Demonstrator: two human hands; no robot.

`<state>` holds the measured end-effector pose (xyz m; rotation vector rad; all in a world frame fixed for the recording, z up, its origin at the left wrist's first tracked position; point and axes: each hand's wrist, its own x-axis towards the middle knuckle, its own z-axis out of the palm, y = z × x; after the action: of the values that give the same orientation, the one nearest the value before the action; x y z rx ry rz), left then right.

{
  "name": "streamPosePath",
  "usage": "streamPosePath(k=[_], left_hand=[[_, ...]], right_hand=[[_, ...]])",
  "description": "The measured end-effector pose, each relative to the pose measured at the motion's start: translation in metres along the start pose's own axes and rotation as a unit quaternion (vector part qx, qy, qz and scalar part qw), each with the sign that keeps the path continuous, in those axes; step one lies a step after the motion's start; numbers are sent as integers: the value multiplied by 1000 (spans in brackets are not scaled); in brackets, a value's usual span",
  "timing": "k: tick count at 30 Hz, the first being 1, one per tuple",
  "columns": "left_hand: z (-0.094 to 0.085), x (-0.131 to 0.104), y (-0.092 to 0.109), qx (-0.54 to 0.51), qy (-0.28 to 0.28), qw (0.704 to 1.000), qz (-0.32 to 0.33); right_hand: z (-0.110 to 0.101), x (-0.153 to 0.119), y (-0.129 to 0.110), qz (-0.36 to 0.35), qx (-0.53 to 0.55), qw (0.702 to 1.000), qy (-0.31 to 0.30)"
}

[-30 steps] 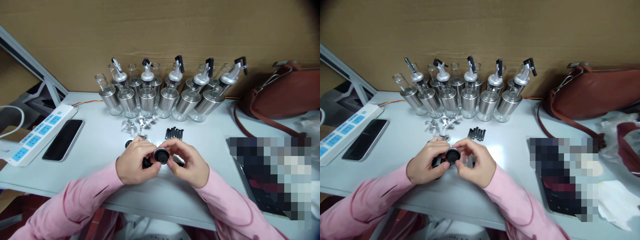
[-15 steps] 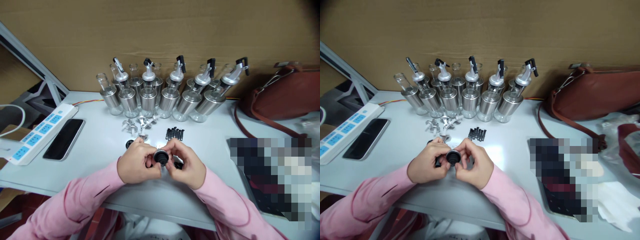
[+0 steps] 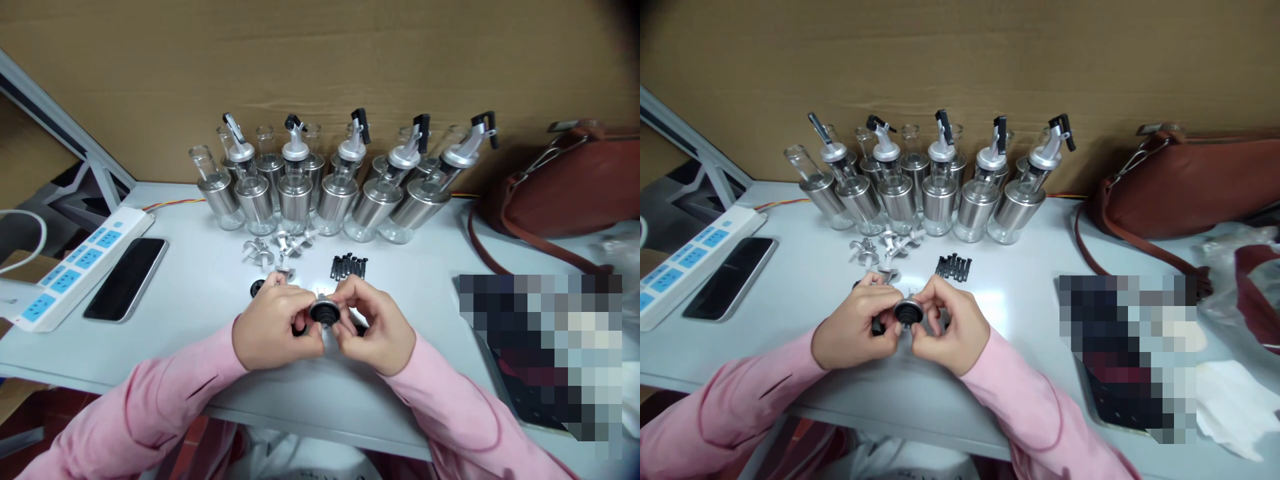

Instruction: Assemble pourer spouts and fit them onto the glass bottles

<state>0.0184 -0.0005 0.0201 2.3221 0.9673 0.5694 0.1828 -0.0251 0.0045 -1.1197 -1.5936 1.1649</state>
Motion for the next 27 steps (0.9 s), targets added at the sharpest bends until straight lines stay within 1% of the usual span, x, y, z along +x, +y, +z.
streamPosePath(k=[3, 5, 7, 11, 15, 17, 20, 23, 25, 26, 27], left_hand=[[-2, -1, -1, 6, 39, 999, -4], [-2, -2, -3, -25, 65, 998, 5], [-2, -3, -5, -61, 82, 995, 22], [0, -3, -8, -98, 92, 990, 44], [0, -2, -6, -106, 93, 988, 65], [0, -2, -6, -104, 101, 987, 74], [1, -2, -7, -91, 106, 988, 73], [3, 0, -9, -58, 80, 992, 76], [1, 1, -9, -8, 53, 995, 87], [-1, 1, -8, 23, 50, 995, 86], [-5, -1, -8, 55, 62, 994, 75]], right_hand=[[-4, 3, 4, -36, -7, 998, 46], [-6, 4, 5, -51, -4, 996, 71], [-9, 5, 6, -56, -1, 995, 81], [-13, 6, 6, -72, -11, 995, 63], [-18, 9, 6, -110, -46, 992, 40], [-19, 9, 5, -117, -59, 991, 30], [-18, 8, 4, -114, -65, 991, 19], [-14, 7, 5, -102, -75, 992, 27], [-13, 7, 5, -97, -86, 991, 42], [-12, 7, 4, -96, -90, 990, 54], [-13, 7, 4, -95, -92, 989, 66]])
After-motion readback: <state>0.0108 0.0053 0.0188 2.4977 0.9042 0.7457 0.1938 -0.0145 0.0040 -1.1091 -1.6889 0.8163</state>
